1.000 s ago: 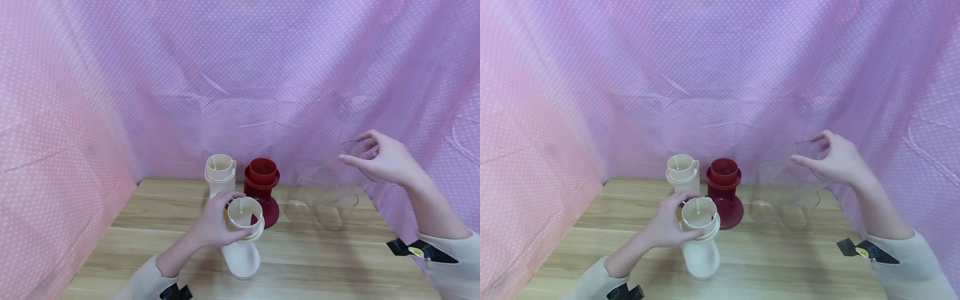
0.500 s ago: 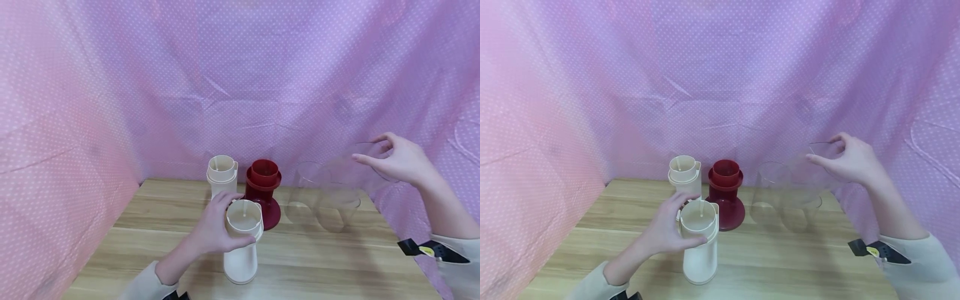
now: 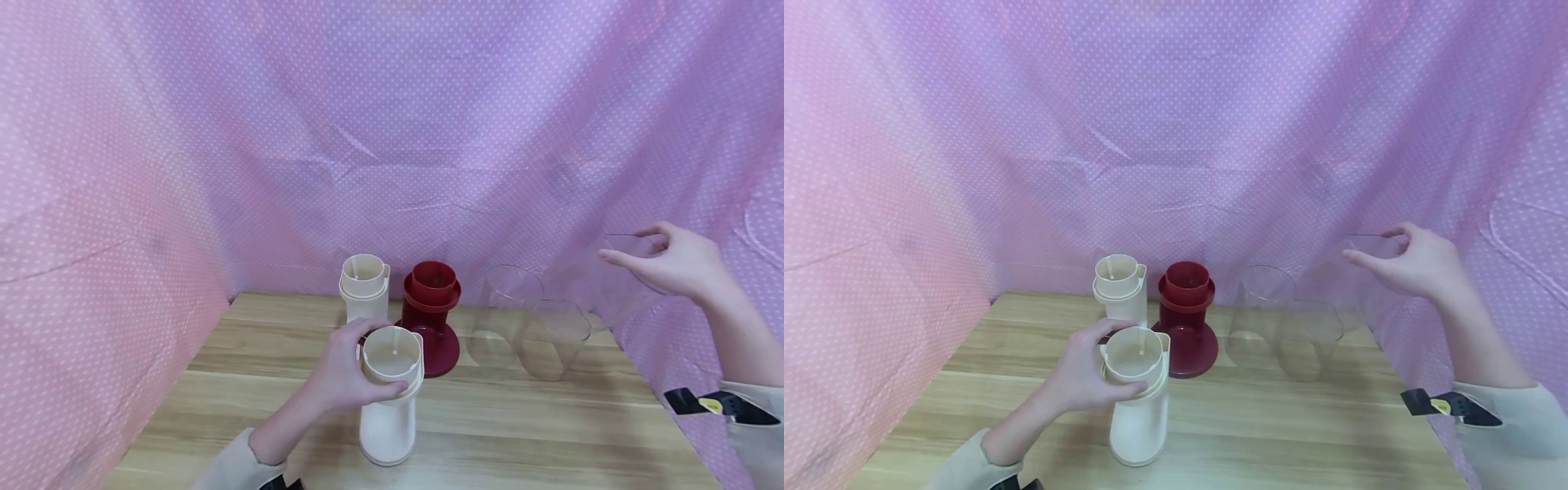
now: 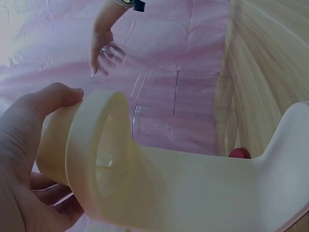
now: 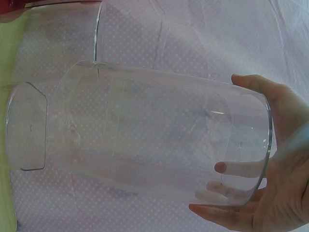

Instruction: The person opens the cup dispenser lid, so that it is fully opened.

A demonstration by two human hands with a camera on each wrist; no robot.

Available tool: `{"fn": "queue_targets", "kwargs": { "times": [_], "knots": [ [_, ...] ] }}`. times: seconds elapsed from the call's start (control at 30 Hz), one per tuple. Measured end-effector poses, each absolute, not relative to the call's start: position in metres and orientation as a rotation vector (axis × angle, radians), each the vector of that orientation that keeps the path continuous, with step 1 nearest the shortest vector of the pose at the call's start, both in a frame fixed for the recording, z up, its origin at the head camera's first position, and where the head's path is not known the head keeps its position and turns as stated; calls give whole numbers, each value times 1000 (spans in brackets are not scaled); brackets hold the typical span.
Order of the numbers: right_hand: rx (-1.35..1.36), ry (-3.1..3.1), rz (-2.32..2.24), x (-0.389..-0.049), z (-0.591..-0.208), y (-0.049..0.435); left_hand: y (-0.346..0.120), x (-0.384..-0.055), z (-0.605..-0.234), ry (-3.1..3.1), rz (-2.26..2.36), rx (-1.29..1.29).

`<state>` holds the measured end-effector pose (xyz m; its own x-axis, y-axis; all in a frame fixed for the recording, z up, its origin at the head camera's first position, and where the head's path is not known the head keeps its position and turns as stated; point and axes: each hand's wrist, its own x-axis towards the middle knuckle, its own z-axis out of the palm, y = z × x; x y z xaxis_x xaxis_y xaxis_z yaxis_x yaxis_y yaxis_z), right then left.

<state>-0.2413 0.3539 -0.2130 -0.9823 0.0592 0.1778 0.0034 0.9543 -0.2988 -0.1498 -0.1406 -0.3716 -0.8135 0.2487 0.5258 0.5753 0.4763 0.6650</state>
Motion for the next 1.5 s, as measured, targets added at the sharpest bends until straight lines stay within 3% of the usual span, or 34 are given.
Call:
{"fn": "queue_targets", "kwargs": {
  "times": [0.23, 0.83, 1.5],
  "knots": [
    [-112, -2922, 408, -245, -219, 371, -163, -157, -362, -2305, -1233, -769],
    [-224, -2883, 317, -248, -237, 402, -268, -188, -321, -2340, -917, -604],
    [-272, -2956, 284, -253, -271, 413, -311, -250, -343, -2563, -935, -371]
  ]
}}
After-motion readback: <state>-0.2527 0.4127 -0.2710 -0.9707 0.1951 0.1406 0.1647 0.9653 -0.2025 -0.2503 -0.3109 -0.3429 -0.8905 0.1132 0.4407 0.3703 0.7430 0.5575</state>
